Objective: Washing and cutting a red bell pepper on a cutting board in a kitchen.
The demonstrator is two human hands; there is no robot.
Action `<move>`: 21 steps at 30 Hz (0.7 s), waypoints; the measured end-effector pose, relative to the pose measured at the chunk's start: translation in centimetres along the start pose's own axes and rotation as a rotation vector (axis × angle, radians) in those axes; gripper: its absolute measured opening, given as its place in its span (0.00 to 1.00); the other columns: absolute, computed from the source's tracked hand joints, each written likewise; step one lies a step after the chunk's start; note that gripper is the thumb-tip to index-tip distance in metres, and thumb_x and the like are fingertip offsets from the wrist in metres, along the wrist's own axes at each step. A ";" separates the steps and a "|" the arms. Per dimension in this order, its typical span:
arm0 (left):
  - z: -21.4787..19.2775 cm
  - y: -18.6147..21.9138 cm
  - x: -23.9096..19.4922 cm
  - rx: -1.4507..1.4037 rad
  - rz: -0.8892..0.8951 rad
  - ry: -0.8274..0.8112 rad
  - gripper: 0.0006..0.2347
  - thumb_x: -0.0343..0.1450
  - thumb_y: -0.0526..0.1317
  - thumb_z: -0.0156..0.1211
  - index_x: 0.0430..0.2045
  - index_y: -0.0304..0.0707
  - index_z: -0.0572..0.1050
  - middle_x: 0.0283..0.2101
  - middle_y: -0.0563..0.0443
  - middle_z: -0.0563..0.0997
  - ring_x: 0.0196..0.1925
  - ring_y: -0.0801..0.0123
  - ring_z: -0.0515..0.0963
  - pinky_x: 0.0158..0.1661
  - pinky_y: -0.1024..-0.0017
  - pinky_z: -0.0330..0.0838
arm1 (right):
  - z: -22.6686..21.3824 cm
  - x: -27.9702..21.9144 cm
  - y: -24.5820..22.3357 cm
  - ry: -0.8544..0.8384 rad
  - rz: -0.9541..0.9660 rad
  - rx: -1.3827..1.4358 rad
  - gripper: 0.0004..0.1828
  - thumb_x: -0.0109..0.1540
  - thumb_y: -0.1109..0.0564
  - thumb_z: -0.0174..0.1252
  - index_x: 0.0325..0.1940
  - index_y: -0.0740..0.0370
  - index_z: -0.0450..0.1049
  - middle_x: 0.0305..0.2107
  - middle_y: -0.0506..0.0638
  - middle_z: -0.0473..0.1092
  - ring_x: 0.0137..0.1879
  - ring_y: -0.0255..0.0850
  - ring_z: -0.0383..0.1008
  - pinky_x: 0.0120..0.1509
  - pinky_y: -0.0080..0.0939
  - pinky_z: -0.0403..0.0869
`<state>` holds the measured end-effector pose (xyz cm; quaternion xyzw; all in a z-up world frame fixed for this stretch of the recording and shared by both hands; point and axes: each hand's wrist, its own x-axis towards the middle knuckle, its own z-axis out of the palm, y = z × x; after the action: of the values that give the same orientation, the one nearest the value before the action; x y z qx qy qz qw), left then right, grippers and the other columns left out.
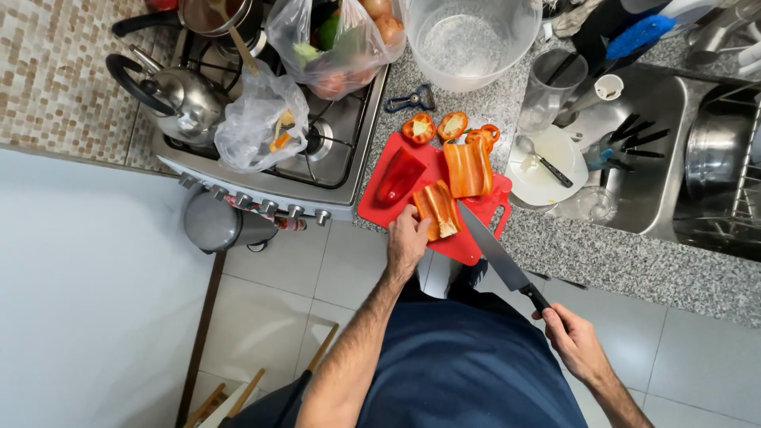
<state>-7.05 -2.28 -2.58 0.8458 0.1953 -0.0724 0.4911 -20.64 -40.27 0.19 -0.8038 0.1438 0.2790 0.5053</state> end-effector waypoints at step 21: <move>0.0 0.3 0.1 -0.163 -0.112 -0.095 0.11 0.78 0.36 0.61 0.51 0.31 0.72 0.28 0.48 0.81 0.17 0.66 0.82 0.16 0.70 0.77 | 4.2 -4.2 4.5 0.008 0.023 0.096 0.24 0.76 0.47 0.53 0.44 0.67 0.88 0.18 0.49 0.67 0.22 0.38 0.63 0.26 0.40 0.60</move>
<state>-6.85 -2.39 -2.38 0.7864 0.2238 -0.1237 0.5624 -27.53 -38.76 -1.98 -0.7780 0.1681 0.2743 0.5397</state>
